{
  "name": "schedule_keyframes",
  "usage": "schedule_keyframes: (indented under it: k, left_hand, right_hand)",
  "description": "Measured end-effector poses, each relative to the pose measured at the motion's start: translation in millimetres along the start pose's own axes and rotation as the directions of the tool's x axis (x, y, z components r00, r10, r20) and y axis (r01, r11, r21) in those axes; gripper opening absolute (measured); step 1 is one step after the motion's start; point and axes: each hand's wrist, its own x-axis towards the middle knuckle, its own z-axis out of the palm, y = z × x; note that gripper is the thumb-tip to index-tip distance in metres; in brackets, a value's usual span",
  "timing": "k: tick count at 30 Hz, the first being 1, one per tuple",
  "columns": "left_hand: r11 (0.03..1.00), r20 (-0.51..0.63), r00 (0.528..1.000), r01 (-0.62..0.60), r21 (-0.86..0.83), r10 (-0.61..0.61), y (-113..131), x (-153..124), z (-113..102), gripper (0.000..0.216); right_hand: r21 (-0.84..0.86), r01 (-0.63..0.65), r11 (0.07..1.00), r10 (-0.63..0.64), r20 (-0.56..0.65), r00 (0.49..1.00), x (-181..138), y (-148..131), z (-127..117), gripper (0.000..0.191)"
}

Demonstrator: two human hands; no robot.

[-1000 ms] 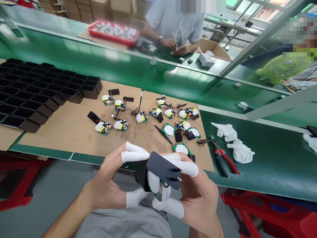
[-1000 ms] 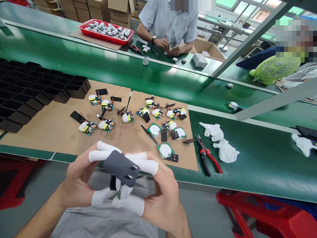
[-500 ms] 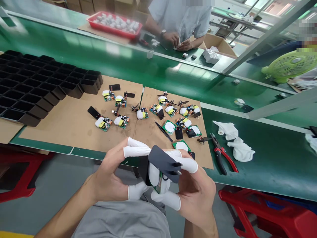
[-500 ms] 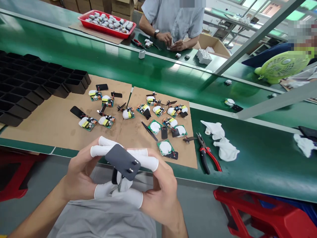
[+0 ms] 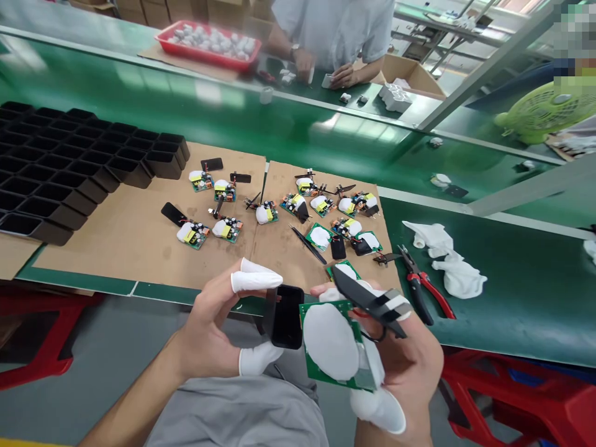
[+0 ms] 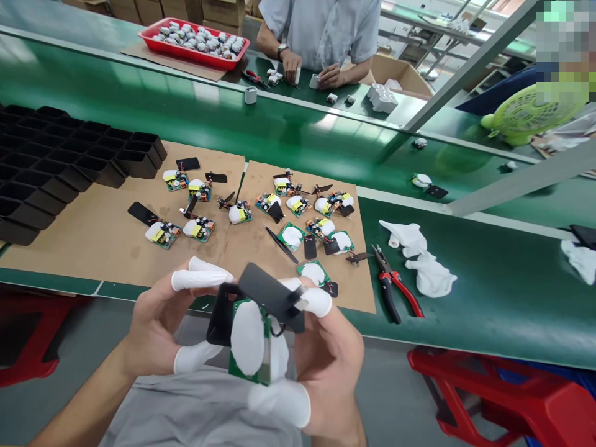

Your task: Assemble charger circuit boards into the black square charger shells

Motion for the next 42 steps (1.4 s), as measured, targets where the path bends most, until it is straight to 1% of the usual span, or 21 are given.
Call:
schedule_keyframes:
  k: [3, 6, 9, 11, 13, 16, 21, 32, 37, 42]
  left_hand:
    - [0.999, 0.015, 0.999, -0.046, 0.024, 0.046, 1, 0, 0, 0.069]
    - [0.997, 0.033, 0.997, -0.077, 0.019, 0.076, 2, -1, 0, 0.071]
    - [0.996, 0.022, 0.996, -0.086, 0.024, 0.085, 3, -1, 0, 0.075]
    - [0.995, 0.015, 0.995, -0.098, 0.026, 0.098, 4, 0, 0, 0.074]
    - [0.994, 0.022, 0.994, -0.107, 0.032, 0.106, 5, 1, 0, 0.072]
    - [0.992, 0.041, 0.992, -0.118, 0.035, 0.117, 5, 4, -2, 0.069]
    - [0.993, 0.050, 0.992, -0.119, 0.020, 0.118, 5, 4, -3, 0.071]
    - [0.992, 0.042, 0.991, -0.129, 0.018, 0.128, 4, 3, -4, 0.073]
    - [0.992, 0.029, 0.991, -0.128, 0.020, 0.128, 3, 3, -3, 0.075]
    - [0.993, 0.029, 0.993, -0.116, 0.013, 0.115, 1, 0, -2, 0.076]
  right_hand:
    - [0.084, -0.038, 0.996, 0.030, 0.100, 0.995, 10, -7, 4, 0.067]
    - [0.081, -0.048, 0.996, 0.036, 0.139, 0.990, 19, -15, 6, 0.066]
    - [0.103, -0.034, 0.994, 0.009, 0.230, 0.973, 22, -18, 6, 0.066]
    - [0.107, -0.030, 0.994, 0.001, 0.260, 0.966, 22, -18, 5, 0.069]
    - [0.081, -0.020, 0.996, -0.001, 0.256, 0.967, 21, -17, 4, 0.071]
    - [0.028, 0.003, 1.000, -0.010, 0.254, 0.967, 20, -16, 3, 0.064]
    - [-0.041, 0.049, 0.998, -0.036, 0.280, 0.959, 19, -14, 2, 0.063]
    - [-0.051, 0.050, 0.997, -0.032, 0.317, 0.948, 16, -9, 0, 0.067]
    - [-0.057, 0.041, 0.998, -0.022, 0.299, 0.954, 15, -7, 3, 0.068]
    - [-0.074, 0.012, 0.997, 0.011, 0.309, 0.951, 17, -2, 6, 0.064]
